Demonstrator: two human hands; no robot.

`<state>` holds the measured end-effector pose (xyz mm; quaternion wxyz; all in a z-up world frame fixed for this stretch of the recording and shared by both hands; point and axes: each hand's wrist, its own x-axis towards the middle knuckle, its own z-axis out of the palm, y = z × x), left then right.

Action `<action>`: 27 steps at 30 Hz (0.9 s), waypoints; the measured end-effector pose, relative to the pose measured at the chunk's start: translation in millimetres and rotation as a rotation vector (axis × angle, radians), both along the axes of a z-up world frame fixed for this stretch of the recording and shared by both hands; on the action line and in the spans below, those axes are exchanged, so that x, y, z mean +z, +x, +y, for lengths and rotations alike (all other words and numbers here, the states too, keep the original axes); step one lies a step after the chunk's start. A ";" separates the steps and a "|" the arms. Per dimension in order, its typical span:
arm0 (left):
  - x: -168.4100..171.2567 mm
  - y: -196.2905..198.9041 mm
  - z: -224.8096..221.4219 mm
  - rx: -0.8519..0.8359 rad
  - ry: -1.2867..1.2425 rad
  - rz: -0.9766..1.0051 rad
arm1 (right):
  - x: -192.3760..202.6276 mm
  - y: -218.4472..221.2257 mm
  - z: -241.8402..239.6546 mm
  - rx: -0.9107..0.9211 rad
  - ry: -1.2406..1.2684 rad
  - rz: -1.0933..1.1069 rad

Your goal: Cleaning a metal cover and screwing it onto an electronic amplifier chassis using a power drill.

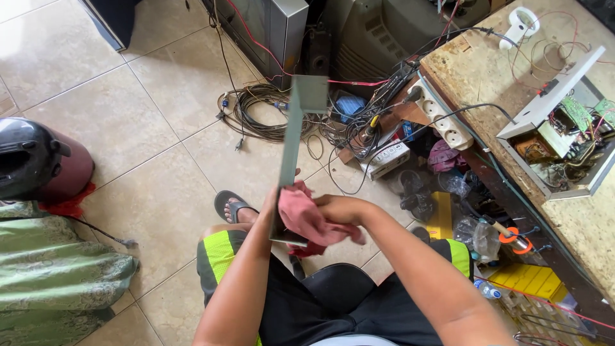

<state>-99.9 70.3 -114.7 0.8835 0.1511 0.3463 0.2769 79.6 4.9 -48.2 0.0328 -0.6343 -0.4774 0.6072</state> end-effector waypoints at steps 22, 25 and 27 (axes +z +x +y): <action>-15.0 29.3 -6.3 0.112 0.273 0.343 | 10.5 -25.1 -73.6 0.175 0.979 -0.773; -83.7 37.3 -4.5 0.093 0.352 0.345 | -13.7 -7.7 -37.4 -0.021 1.161 -0.877; -57.5 30.7 -19.0 0.061 0.411 0.340 | -19.7 10.6 -6.0 -0.081 1.176 -0.907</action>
